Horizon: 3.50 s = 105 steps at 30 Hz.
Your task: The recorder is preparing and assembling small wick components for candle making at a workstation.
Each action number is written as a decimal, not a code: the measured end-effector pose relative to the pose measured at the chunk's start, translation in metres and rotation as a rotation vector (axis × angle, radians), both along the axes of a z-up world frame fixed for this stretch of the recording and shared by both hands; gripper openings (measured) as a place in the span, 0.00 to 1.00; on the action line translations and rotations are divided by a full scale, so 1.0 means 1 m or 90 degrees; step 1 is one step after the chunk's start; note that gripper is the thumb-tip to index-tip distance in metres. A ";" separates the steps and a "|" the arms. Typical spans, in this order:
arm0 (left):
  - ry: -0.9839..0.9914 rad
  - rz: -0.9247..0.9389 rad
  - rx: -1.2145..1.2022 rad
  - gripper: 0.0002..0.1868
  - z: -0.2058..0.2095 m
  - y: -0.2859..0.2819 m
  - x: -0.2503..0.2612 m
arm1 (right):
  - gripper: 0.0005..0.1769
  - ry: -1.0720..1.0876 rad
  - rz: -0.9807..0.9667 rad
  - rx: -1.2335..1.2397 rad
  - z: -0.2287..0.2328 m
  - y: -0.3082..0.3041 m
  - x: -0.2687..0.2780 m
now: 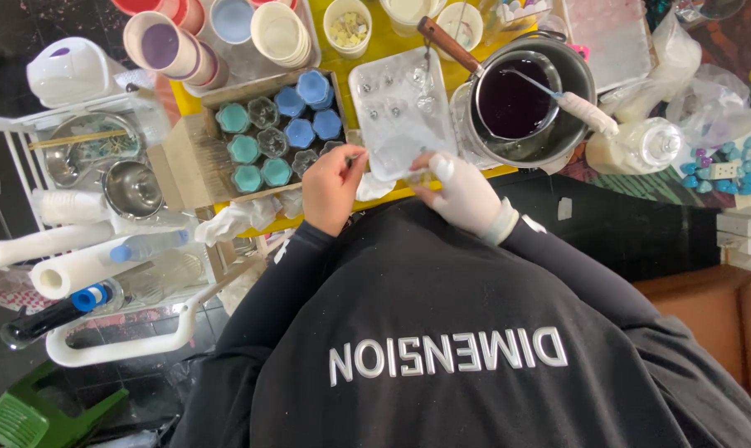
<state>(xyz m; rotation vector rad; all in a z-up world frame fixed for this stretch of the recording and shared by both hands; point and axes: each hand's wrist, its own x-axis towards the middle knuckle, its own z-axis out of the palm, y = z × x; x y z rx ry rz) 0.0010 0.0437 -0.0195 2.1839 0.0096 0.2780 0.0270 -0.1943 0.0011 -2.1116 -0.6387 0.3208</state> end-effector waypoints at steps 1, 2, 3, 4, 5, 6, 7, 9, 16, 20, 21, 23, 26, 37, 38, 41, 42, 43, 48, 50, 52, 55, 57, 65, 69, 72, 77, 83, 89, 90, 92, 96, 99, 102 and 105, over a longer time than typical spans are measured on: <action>0.001 0.005 0.001 0.06 -0.001 0.003 -0.006 | 0.18 0.001 0.005 0.001 -0.012 0.004 0.005; 0.012 0.017 -0.016 0.05 -0.003 0.006 -0.013 | 0.17 -0.033 -0.007 0.001 -0.024 0.008 0.010; 0.022 0.029 -0.034 0.05 -0.004 0.009 -0.019 | 0.17 -0.069 -0.019 0.000 -0.035 0.012 0.016; 0.020 0.035 -0.034 0.05 -0.003 0.008 -0.023 | 0.17 -0.071 -0.013 0.001 -0.037 0.017 0.022; 0.023 0.044 -0.039 0.05 -0.001 0.007 -0.028 | 0.17 -0.090 -0.028 -0.027 -0.039 0.022 0.027; 0.026 0.053 -0.045 0.05 0.000 0.007 -0.033 | 0.18 -0.110 -0.042 -0.055 -0.041 0.027 0.032; 0.025 0.059 -0.045 0.05 0.001 0.007 -0.034 | 0.18 -0.111 -0.036 -0.054 -0.044 0.031 0.035; 0.016 0.041 -0.076 0.05 0.005 0.008 -0.038 | 0.20 -0.086 -0.068 -0.142 -0.050 0.039 0.042; 0.010 0.025 -0.040 0.06 0.015 0.017 -0.044 | 0.21 -0.092 -0.076 -0.146 -0.069 0.048 0.050; -0.059 -0.030 -0.041 0.06 0.022 0.019 -0.042 | 0.21 -0.129 -0.092 -0.096 -0.062 0.047 0.047; -0.086 -0.055 -0.015 0.05 0.022 0.019 -0.041 | 0.20 -0.059 -0.118 -0.086 -0.058 0.048 0.046; -0.088 -0.082 0.043 0.05 0.016 0.020 -0.039 | 0.20 0.101 -0.103 0.005 -0.040 0.045 0.041; -0.085 -0.126 0.121 0.06 0.017 0.019 -0.037 | 0.23 0.346 -0.030 0.166 -0.015 0.042 0.033; 0.126 0.025 -0.469 0.24 -0.032 0.009 -0.023 | 0.25 0.498 -0.026 0.298 0.006 0.040 0.028; 0.255 -0.040 -0.687 0.32 -0.032 0.011 -0.020 | 0.24 0.491 -0.016 0.283 0.005 0.044 0.027; 0.389 -0.092 -0.941 0.40 -0.016 0.008 -0.015 | 0.21 0.448 -0.012 0.215 0.009 0.065 0.027; 0.395 -0.072 -0.983 0.40 -0.008 0.004 -0.014 | 0.19 0.414 -0.019 0.159 0.011 0.072 0.027; 0.397 -0.073 -0.983 0.40 -0.009 0.007 -0.014 | 0.19 0.414 -0.021 0.159 0.017 0.077 0.027; 0.362 0.061 -0.985 0.27 -0.031 0.027 -0.019 | 0.14 0.034 -0.017 0.040 0.007 0.102 0.038; 0.344 0.069 -1.004 0.25 -0.044 0.036 -0.024 | 0.12 -0.024 -0.095 0.038 -0.006 0.116 0.061; 0.326 0.076 -1.024 0.25 -0.049 0.042 -0.028 | 0.10 -0.082 -0.173 0.034 -0.023 0.126 0.087; 0.341 0.087 -1.014 0.25 -0.047 0.046 -0.033 | 0.06 -0.184 -0.245 -0.064 -0.050 0.136 0.131; 0.381 0.110 -0.981 0.25 -0.051 0.049 -0.036 | 0.07 -0.189 -0.286 -0.173 -0.062 0.144 0.157; 0.363 0.161 -0.918 0.25 -0.046 0.061 -0.045 | 0.10 -0.155 -0.249 -0.445 -0.099 0.157 0.216; 0.365 0.192 -0.907 0.24 -0.051 0.064 -0.047 | 0.10 -0.140 -0.242 -0.486 -0.107 0.158 0.221; 0.347 0.147 -0.906 0.25 -0.044 0.065 -0.046 | 0.10 -0.142 -0.236 -0.477 -0.103 0.157 0.216; 0.348 0.149 -0.887 0.25 -0.042 0.063 -0.046 | 0.10 -0.162 -0.230 -0.434 -0.105 0.152 0.212; 0.345 0.164 -0.897 0.24 -0.039 0.058 -0.044 | 0.10 -0.205 -0.265 -0.293 -0.091 0.147 0.197; 0.349 0.144 -0.886 0.23 -0.035 0.051 -0.039 | 0.09 -0.211 -0.301 -0.139 -0.051 0.137 0.153; 0.363 0.155 -0.874 0.22 -0.030 0.049 -0.037 | 0.09 -0.193 -0.304 -0.104 -0.040 0.135 0.144; 0.352 0.136 -0.864 0.20 -0.027 0.045 -0.034 | 0.09 -0.167 -0.297 -0.071 -0.028 0.122 0.121; 0.358 0.104 -0.825 0.17 -0.023 0.035 -0.027 | 0.11 -0.082 -0.277 0.005 0.000 0.094 0.073; 0.384 0.104 -0.802 0.16 -0.033 0.028 -0.020 | 0.12 0.037 -0.280 -0.001 0.002 0.070 0.043; 0.388 0.093 -0.851 0.16 -0.028 0.022 -0.013 | 0.12 0.126 -0.266 -0.027 -0.003 0.048 0.023; 0.388 0.079 -0.853 0.17 -0.026 0.020 -0.008 | 0.13 0.153 -0.247 -0.044 -0.011 0.038 0.013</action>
